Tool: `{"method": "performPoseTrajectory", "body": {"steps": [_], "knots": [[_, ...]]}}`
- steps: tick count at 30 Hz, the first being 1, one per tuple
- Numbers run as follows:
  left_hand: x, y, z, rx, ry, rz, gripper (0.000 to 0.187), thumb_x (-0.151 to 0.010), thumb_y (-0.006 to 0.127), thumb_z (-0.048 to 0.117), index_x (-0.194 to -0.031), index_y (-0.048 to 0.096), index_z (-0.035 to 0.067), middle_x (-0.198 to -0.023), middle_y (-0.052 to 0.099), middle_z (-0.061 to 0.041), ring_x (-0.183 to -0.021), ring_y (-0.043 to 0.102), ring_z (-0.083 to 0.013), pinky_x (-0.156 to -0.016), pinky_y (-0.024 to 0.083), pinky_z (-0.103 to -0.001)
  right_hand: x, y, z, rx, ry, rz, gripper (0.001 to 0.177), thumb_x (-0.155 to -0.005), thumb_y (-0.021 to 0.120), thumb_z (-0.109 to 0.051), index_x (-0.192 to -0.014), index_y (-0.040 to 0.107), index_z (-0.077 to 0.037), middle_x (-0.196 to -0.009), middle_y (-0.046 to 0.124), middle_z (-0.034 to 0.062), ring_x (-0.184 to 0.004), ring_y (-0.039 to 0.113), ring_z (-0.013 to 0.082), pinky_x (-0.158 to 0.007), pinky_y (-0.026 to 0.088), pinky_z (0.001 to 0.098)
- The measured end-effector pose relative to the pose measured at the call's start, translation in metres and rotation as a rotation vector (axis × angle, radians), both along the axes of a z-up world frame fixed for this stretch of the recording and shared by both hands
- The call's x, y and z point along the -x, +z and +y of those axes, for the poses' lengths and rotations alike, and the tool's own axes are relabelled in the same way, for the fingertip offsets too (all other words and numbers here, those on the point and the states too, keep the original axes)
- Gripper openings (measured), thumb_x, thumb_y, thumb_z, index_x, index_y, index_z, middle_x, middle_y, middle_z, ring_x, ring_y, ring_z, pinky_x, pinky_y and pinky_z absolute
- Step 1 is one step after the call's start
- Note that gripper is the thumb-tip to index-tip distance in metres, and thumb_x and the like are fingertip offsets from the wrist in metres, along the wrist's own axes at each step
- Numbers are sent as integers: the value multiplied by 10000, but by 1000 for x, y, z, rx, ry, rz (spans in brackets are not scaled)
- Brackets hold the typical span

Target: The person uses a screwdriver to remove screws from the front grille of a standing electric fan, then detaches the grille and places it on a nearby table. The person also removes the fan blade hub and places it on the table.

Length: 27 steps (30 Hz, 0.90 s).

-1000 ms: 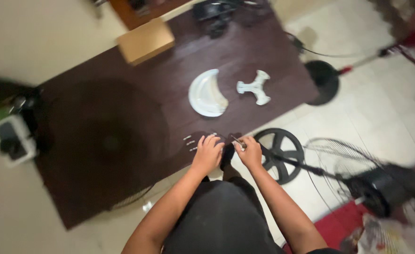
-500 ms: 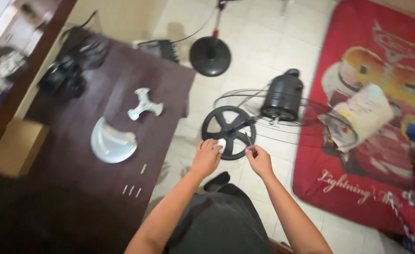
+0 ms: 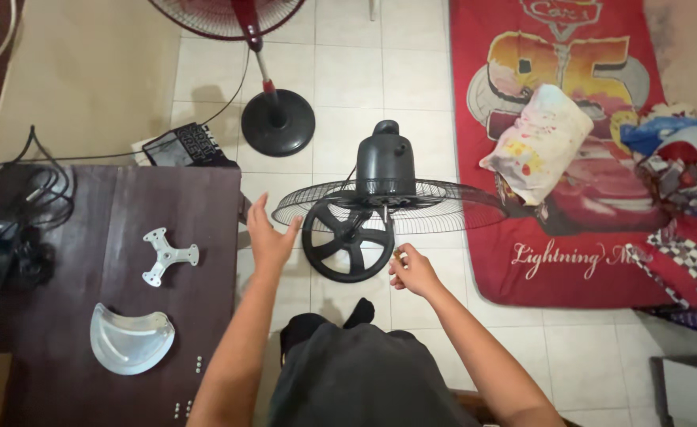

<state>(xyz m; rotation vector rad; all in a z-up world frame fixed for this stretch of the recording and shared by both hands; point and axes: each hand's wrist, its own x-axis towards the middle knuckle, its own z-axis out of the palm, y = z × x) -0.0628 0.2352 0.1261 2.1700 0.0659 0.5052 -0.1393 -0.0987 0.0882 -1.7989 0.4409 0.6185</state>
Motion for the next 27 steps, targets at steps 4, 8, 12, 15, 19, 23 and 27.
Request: {"method": "performPoseTrajectory", "body": {"steps": [4,8,12,15,19,23,27], "knots": [[-43,17,9,14,-257,35,369,-817,835,154,-1134,692,31,-1192,708,-164,-1102,669,-363,-961,527,-417,-7,18,15,77,23,-62,276,-943,688,-190,-1102,551,-12,-723,702,112,-523,668,171,-473,558,320],[-52,30,3,198,-307,191,288,-890,775,118,-1164,704,67,-1105,734,-148,-989,728,-319,-854,567,-371,-8,18,26,226,7,-217,304,-930,715,-232,-1092,583,-12,-628,691,102,-504,642,178,-492,502,325],[-46,40,8,52,-444,250,292,-877,715,64,-1166,731,104,-1074,735,-177,-965,705,-377,-830,561,-408,-11,8,31,329,1,-347,478,-909,694,-256,-1333,558,-83,-615,687,106,-507,647,188,-547,496,341],[-43,44,8,-21,-446,228,253,-895,652,36,-1117,744,114,-1043,732,-187,-957,692,-402,-813,567,-428,-12,3,35,388,-23,-388,596,-911,678,-244,-1481,518,-173,-629,664,121,-498,585,240,-553,479,362],[-42,44,11,-83,-439,239,251,-902,620,29,-1097,746,123,-1003,728,-186,-934,679,-416,-797,558,-452,-14,-1,38,421,-28,-362,561,-928,677,-246,-1473,547,-205,-612,642,133,-494,572,235,-557,476,363],[-41,43,14,-109,-423,217,272,-878,605,14,-1083,746,123,-985,719,-195,-921,673,-427,-783,554,-466,-14,-2,41,403,-51,-389,553,-912,677,-238,-1453,570,-197,-586,631,129,-479,566,228,-547,477,355],[-36,42,13,-82,-428,239,290,-867,603,10,-1091,747,124,-986,722,-194,-918,676,-426,-786,555,-461,-14,-3,41,418,-52,-383,533,-924,679,-244,-1445,581,-186,-580,618,141,-471,547,241,-528,457,373]]}}
